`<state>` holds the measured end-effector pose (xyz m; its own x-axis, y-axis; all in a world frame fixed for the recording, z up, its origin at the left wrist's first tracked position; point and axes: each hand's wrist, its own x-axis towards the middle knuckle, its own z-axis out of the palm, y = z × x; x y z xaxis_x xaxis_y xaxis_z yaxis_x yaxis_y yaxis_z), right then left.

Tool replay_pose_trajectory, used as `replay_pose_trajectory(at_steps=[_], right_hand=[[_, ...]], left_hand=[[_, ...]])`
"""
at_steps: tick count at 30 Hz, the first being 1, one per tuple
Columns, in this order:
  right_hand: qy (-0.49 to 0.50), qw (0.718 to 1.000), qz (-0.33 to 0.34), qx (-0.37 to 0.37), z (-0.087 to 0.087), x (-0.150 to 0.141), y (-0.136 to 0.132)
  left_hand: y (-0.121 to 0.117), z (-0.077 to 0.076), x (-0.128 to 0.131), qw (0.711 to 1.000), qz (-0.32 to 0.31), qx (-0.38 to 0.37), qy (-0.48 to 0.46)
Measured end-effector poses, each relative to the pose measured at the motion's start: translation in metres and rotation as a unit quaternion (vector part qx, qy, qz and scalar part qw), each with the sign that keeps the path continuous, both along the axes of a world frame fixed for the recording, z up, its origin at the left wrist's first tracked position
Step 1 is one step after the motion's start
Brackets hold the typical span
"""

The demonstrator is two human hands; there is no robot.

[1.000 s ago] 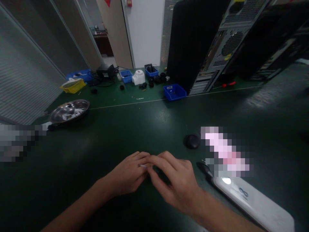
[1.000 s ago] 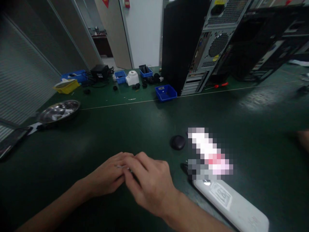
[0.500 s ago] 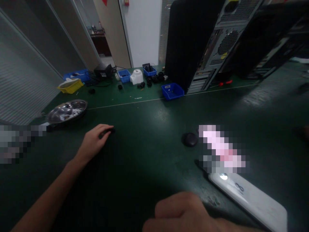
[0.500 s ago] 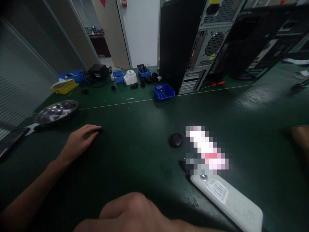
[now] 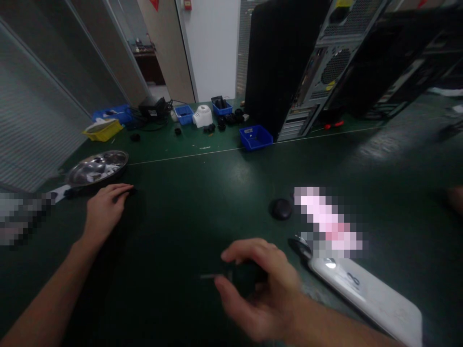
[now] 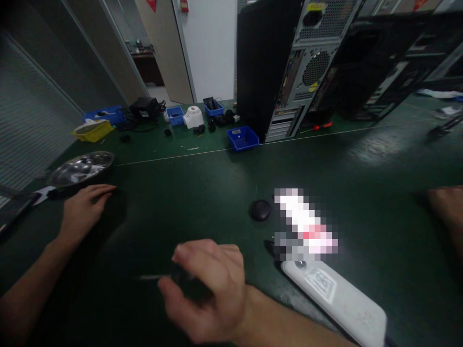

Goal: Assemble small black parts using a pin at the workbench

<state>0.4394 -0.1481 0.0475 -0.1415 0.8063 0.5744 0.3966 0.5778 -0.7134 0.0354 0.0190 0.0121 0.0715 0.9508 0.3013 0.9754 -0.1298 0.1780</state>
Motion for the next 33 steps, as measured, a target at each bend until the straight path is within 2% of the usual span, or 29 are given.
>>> replay_pose_trajectory(at_steps=[1,2,5,7,11,15,19,25,30,33], right_hand=[[0.02,0.999,0.012,0.024,-0.007,-0.004,0.007],[0.014,0.999,0.043,0.016,-0.014,-0.008,0.012],[-0.044,0.993,0.074,-0.082,-0.027,-0.012,0.018],[-0.055,0.988,0.072,-0.123,-0.03,-0.01,0.019],[-0.044,0.986,0.066,-0.149,-0.029,-0.006,0.018],[-0.03,0.986,0.067,-0.152,-0.031,-0.005,0.018],[-0.027,0.985,0.061,-0.158,-0.031,-0.004,0.018],[-0.034,0.984,0.059,-0.163,-0.027,-0.003,0.018],[-0.036,0.985,0.051,-0.16,-0.027,-0.003,0.017],[-0.039,0.986,0.045,-0.154,-0.027,-0.003,0.018]], left_hand=[[0.0,0.001,0.001,1.0,-0.003,-0.001,-0.005],[0.0,0.001,0.001,1.0,-0.004,0.001,-0.012],[-0.001,0.004,0.002,0.999,0.008,-0.003,-0.034],[0.0,0.004,0.0,0.997,0.036,-0.02,-0.058],[0.003,-0.002,-0.007,0.984,0.088,-0.055,-0.144],[0.005,-0.009,-0.011,0.979,0.085,-0.035,-0.18],[0.0,-0.009,-0.007,0.985,0.082,-0.01,-0.155],[-0.007,-0.001,0.004,0.999,0.035,0.024,-0.014],[-0.008,0.0,0.005,0.997,0.047,0.033,-0.048],[-0.01,0.002,0.005,0.997,0.061,0.002,-0.044]])
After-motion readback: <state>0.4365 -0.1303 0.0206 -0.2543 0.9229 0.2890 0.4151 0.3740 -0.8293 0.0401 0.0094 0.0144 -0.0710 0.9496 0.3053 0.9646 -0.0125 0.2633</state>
